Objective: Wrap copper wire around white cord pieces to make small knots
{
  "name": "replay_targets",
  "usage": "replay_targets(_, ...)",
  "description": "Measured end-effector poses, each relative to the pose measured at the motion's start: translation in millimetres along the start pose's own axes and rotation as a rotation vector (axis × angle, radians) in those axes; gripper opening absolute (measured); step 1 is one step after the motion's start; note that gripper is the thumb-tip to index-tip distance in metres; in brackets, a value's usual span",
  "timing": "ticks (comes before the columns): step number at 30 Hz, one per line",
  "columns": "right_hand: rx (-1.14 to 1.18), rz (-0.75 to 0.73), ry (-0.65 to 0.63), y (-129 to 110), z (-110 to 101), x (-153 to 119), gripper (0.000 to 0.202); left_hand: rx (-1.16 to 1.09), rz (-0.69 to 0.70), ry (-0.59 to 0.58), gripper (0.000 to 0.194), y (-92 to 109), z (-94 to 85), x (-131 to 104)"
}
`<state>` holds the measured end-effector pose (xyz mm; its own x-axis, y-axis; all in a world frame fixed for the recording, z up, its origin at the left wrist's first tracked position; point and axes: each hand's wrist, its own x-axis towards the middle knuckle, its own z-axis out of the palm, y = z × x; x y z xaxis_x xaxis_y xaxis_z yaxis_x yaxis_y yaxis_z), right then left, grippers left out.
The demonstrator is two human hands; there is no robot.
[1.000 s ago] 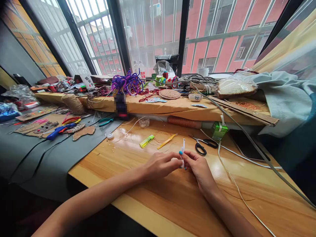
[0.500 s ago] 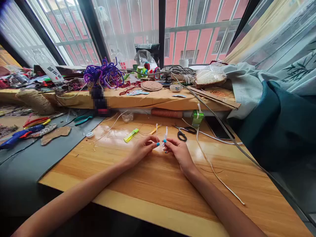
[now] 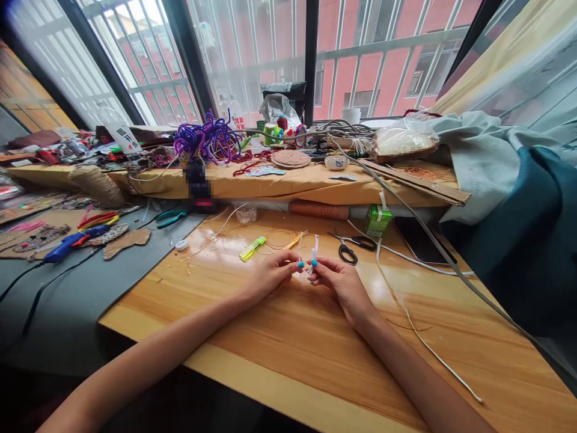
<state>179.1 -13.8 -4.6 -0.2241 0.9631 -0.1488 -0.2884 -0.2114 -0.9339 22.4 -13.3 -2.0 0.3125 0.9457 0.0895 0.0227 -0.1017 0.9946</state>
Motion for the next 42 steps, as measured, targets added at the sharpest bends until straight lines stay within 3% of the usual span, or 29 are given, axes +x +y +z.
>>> replay_targets(8, 0.070, 0.084, -0.065, -2.0, 2.6, -1.2, 0.019, -0.086, -0.052, -0.119, 0.030, 0.9, -0.8, 1.1)
replay_targets(15, 0.149, 0.114, -0.079, -3.4, 1.9, -3.6, 0.018, -0.171, -0.102, -0.018, 0.027, 1.7, 0.0, -0.4)
replay_targets(24, 0.113, 0.091, -0.113, -2.1, 2.7, -3.0, 0.016, -0.229, -0.078, -0.073, 0.024, -2.6, -1.0, -0.3)
replay_targets(42, 0.042, 0.083, -0.178, -1.0, 3.4, -3.9, 0.015, -0.137, -0.053, 0.002, 0.026, 2.3, -0.1, -1.7)
